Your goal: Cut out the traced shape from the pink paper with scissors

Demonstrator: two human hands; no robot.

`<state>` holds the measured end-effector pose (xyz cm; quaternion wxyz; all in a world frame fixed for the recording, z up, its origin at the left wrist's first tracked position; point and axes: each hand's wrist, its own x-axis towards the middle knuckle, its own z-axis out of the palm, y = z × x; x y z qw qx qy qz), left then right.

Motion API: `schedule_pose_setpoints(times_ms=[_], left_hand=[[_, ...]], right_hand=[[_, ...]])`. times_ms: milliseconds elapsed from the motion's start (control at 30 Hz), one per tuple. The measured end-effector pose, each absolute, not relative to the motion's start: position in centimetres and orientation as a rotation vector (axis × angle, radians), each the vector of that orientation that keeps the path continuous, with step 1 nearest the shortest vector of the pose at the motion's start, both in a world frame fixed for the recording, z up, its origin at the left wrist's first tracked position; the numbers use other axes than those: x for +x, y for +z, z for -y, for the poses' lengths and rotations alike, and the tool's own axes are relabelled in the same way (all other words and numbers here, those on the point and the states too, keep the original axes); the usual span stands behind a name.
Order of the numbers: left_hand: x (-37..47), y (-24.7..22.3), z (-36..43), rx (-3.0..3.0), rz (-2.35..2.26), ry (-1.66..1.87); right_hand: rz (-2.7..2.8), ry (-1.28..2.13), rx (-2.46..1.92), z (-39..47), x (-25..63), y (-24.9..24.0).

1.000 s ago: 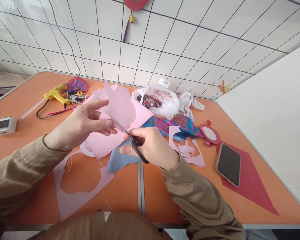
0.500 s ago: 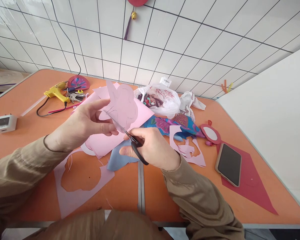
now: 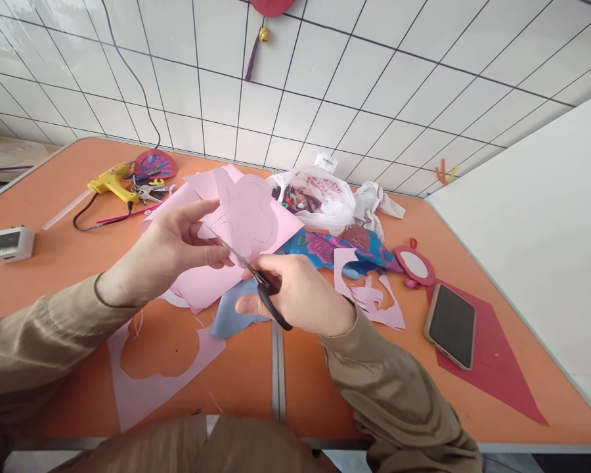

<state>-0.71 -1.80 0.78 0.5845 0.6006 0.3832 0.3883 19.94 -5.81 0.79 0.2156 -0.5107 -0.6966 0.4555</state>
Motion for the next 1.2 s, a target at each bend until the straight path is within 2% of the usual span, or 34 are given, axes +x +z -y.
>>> schedule_pose_setpoints(times_ms=[200, 1200], left_hand=[[-0.5, 0.3, 1.9, 1.281, -0.911, 0.970], [-0.6, 1.1, 1.9, 1.267, -0.820, 0.905]], right_hand=[[1.786, 1.513, -1.275, 5.5, 20.1, 0.4], [1.764, 1.494, -1.276, 5.5, 20.0, 0.5]])
